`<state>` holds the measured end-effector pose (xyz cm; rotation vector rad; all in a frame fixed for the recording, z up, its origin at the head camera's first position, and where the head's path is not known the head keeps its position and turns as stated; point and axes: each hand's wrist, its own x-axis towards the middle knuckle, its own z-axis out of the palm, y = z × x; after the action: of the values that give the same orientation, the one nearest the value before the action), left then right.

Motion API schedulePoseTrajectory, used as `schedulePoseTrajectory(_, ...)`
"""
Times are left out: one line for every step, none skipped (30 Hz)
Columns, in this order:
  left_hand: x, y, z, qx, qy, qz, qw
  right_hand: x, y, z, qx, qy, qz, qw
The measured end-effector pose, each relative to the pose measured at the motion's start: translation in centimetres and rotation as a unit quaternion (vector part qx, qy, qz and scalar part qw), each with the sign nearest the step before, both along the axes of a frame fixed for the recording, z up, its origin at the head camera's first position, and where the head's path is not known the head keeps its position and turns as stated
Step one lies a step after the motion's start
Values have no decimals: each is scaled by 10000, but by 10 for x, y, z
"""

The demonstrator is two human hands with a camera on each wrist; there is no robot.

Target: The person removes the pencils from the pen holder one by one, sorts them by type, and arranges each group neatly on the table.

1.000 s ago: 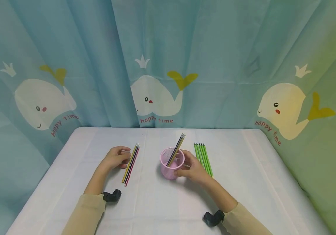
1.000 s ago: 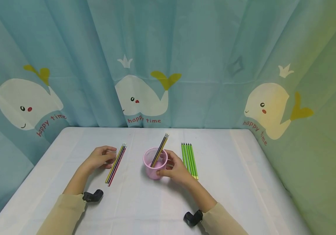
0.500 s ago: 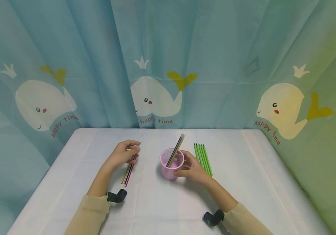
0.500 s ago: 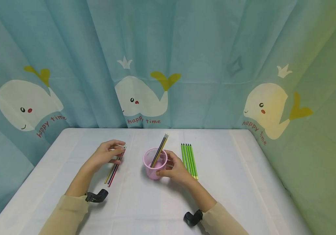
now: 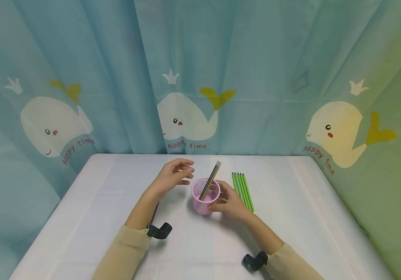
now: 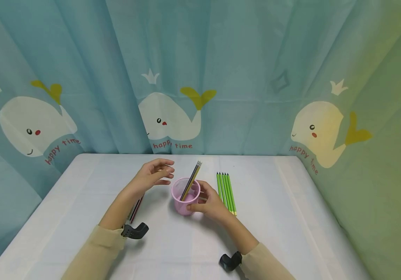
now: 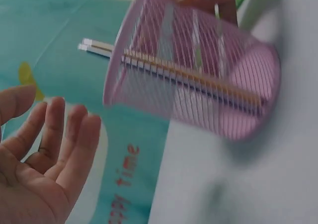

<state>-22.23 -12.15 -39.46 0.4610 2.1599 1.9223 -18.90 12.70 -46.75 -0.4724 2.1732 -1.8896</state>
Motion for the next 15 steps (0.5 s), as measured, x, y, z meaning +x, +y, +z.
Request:
schedulePoseTrajectory(-1,5,0,17,78,-4,10000,1,0,0,-6,-4,-14,10000)
schedulePoseTrajectory(-2,10,0,15,147,-5,9999,1,0,1,-12,2,-23,10000)
schedulePoseTrajectory(-4,15,-1,-9,198,-14,9998,2,1,1,-29,2,-31,10000)
schedulePoseTrajectory(-5,20,-1,-88,285,-18,9996,2,1,1,-42,4,-36,10000)
schedulePoseTrajectory(-6,24,-2,-186,377,-33,9991,3,1,2,-61,12,-35,10000)
schedulePoseTrajectory(-7,28,-4,-295,464,-52,9985,3,1,2,-87,15,-29,10000)
schedulePoseTrajectory(-8,32,-5,-423,560,-74,9975,3,1,2,-104,16,-21,9999)
schedulePoseTrajectory(-9,36,-6,-585,670,-93,9960,4,1,2,-123,23,-9,9999)
schedulePoseTrajectory(-9,39,-7,-729,765,-123,9943,4,1,2,-150,24,10,9999)
schedulePoseTrajectory(-10,42,-9,-864,862,-144,9924,4,1,2,-160,29,32,9999)
schedulePoseTrajectory(-10,44,-11,-955,928,-176,9909,4,1,2,-163,31,52,9998)
schedulePoseTrajectory(-10,46,-12,-1010,987,-213,9898,4,1,2,-162,32,63,9998)
schedulePoseTrajectory(-10,48,-13,-1051,1018,-246,9889,4,1,2,-168,34,66,9998)
schedulePoseTrajectory(-10,50,-13,-1085,1052,-269,9881,4,1,2,-166,35,63,9998)
schedulePoseTrajectory(-11,51,-14,-1090,1035,-286,9882,4,1,2,-156,42,61,9999)
